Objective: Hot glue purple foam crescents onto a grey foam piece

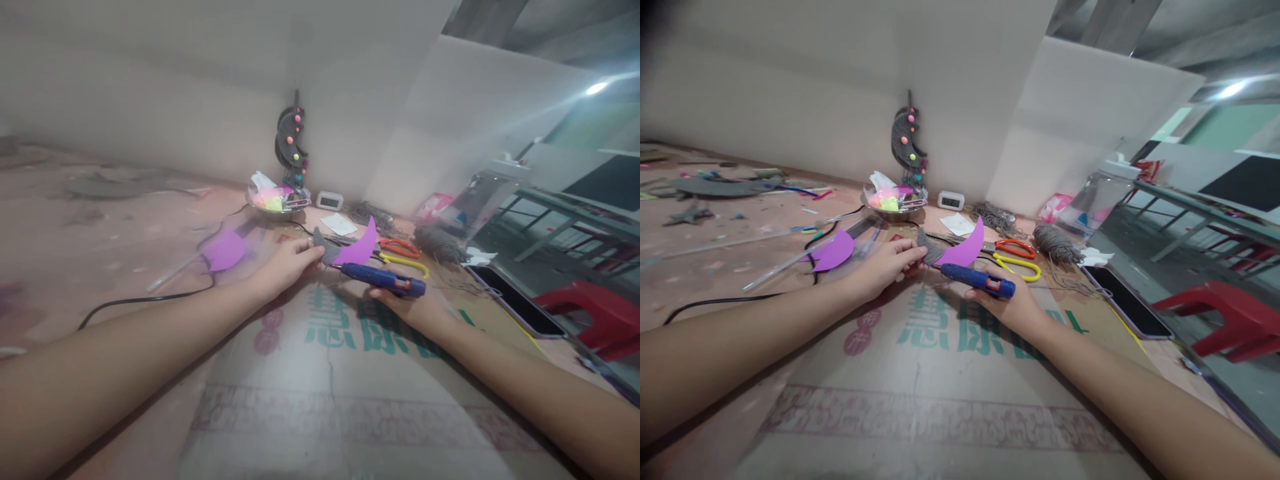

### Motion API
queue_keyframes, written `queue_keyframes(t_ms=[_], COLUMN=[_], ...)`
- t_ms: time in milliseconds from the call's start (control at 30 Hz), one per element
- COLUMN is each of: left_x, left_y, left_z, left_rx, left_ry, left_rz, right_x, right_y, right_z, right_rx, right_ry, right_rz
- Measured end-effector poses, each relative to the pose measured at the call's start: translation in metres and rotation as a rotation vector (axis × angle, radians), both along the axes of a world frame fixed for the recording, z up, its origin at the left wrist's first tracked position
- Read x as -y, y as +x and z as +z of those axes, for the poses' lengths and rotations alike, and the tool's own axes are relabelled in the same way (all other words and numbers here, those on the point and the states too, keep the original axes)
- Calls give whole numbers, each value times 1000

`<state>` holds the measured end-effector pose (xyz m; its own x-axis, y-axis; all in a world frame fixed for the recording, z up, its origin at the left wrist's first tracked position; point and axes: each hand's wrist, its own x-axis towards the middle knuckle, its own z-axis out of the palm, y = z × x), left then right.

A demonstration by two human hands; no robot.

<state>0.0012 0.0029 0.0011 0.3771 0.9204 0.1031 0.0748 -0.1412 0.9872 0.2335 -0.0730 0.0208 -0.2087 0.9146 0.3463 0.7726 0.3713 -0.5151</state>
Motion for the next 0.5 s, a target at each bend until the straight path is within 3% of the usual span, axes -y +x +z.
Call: queue_keyframes(t_ms=[500], left_x=[1], left_y=[0], left_z=[1], left_rx=[-63], left_ry=[32], left_rz=[12], right_x=[2], right_y=[-4], right_z=[2], right_rx=[9], right_ry=[8], right_rz=[-1])
